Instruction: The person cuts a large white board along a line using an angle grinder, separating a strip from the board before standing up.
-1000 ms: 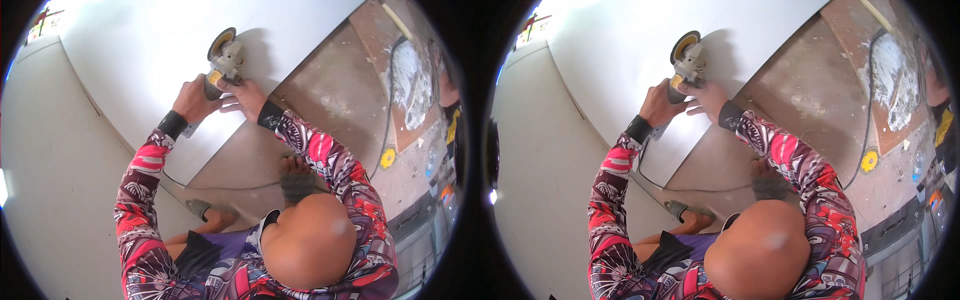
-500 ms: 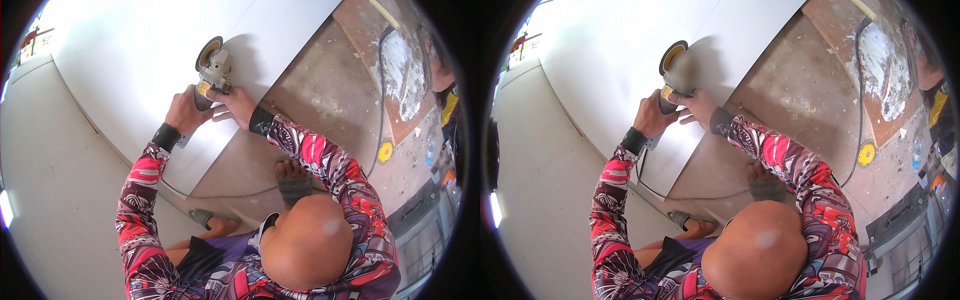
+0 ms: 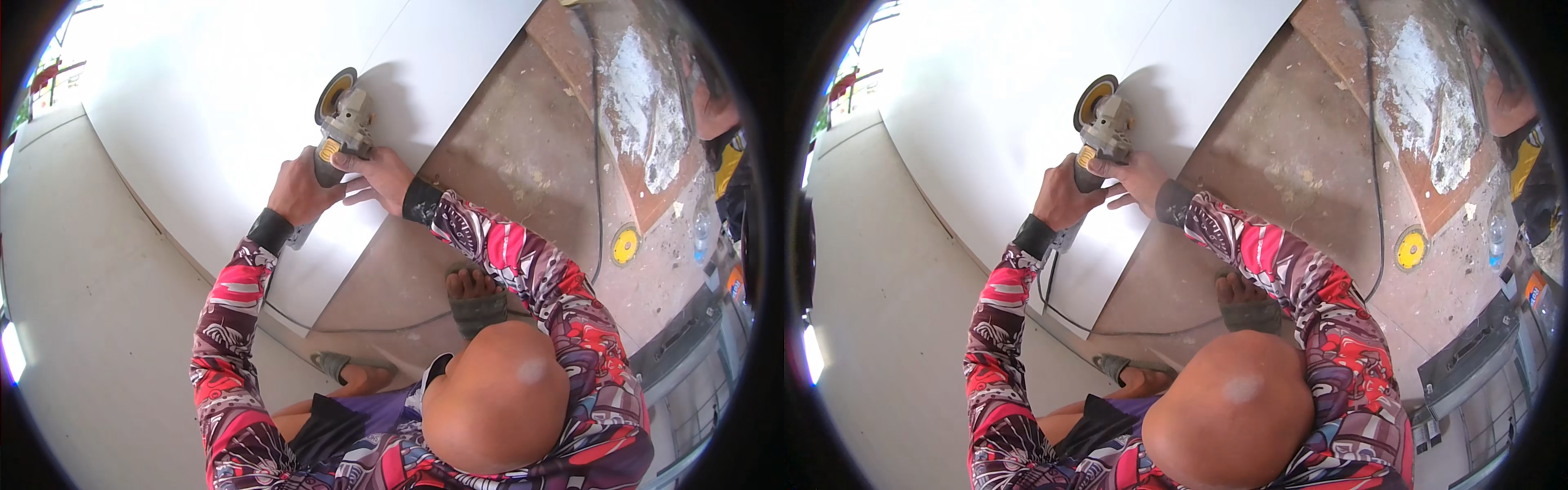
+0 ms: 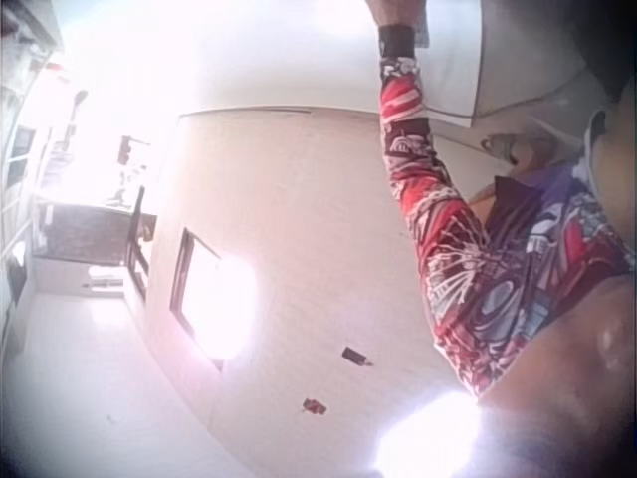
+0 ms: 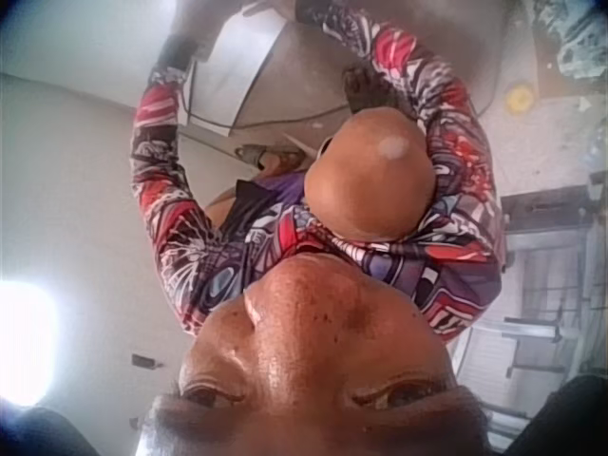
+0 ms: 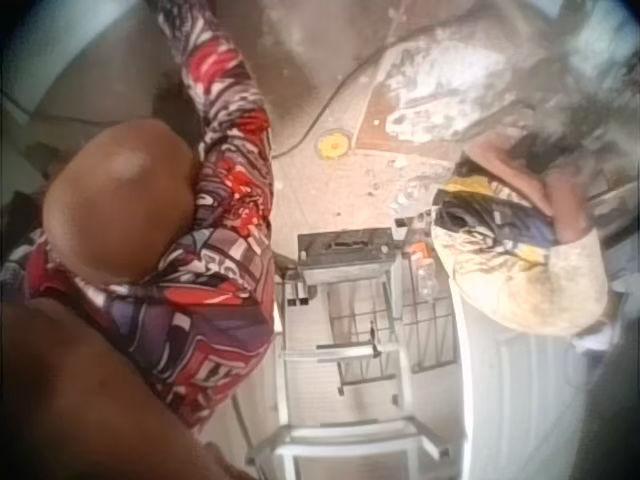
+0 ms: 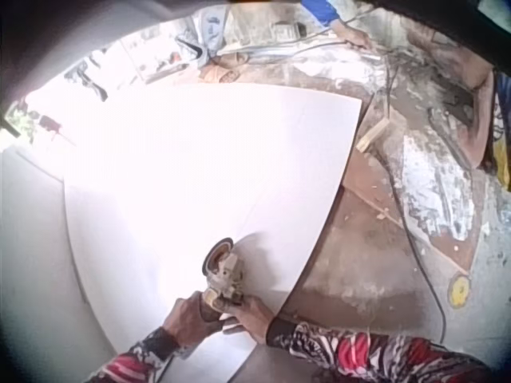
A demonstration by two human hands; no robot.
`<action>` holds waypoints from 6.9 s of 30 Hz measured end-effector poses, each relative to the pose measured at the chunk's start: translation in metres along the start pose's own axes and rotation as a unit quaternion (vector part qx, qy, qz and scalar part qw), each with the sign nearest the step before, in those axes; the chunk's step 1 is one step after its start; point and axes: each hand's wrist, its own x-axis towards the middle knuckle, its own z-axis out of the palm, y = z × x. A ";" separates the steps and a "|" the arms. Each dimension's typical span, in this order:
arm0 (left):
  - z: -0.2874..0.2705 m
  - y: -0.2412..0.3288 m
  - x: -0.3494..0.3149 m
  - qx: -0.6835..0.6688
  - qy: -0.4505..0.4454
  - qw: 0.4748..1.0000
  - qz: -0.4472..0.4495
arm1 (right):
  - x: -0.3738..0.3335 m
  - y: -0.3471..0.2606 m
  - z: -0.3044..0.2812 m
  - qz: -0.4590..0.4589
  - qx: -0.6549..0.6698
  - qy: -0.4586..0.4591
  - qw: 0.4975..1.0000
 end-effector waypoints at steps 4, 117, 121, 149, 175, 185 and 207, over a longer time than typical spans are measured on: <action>0.001 0.004 0.000 0.006 -0.002 1.000 -0.007 | -0.003 -0.002 -0.002 0.001 0.001 -0.006 1.000; -0.033 0.061 0.023 0.031 0.028 0.997 -0.059 | -0.020 -0.078 0.012 -0.017 -0.061 0.070 0.995; -0.034 0.063 0.023 0.032 0.035 0.997 -0.058 | -0.021 -0.078 0.013 -0.012 -0.062 0.073 0.995; -0.052 0.075 0.031 0.030 0.051 0.997 -0.053 | -0.016 -0.101 0.016 -0.034 -0.086 0.072 0.993; -0.070 0.114 0.057 0.018 0.019 0.994 -0.108 | -0.015 -0.140 0.004 -0.021 -0.072 0.071 0.995; -0.078 0.129 0.083 0.034 0.024 0.995 -0.086 | -0.010 -0.161 -0.009 -0.050 -0.079 0.108 0.990; -0.086 0.163 0.119 0.035 0.001 0.991 -0.127 | -0.005 -0.201 -0.031 -0.031 -0.047 0.096 0.994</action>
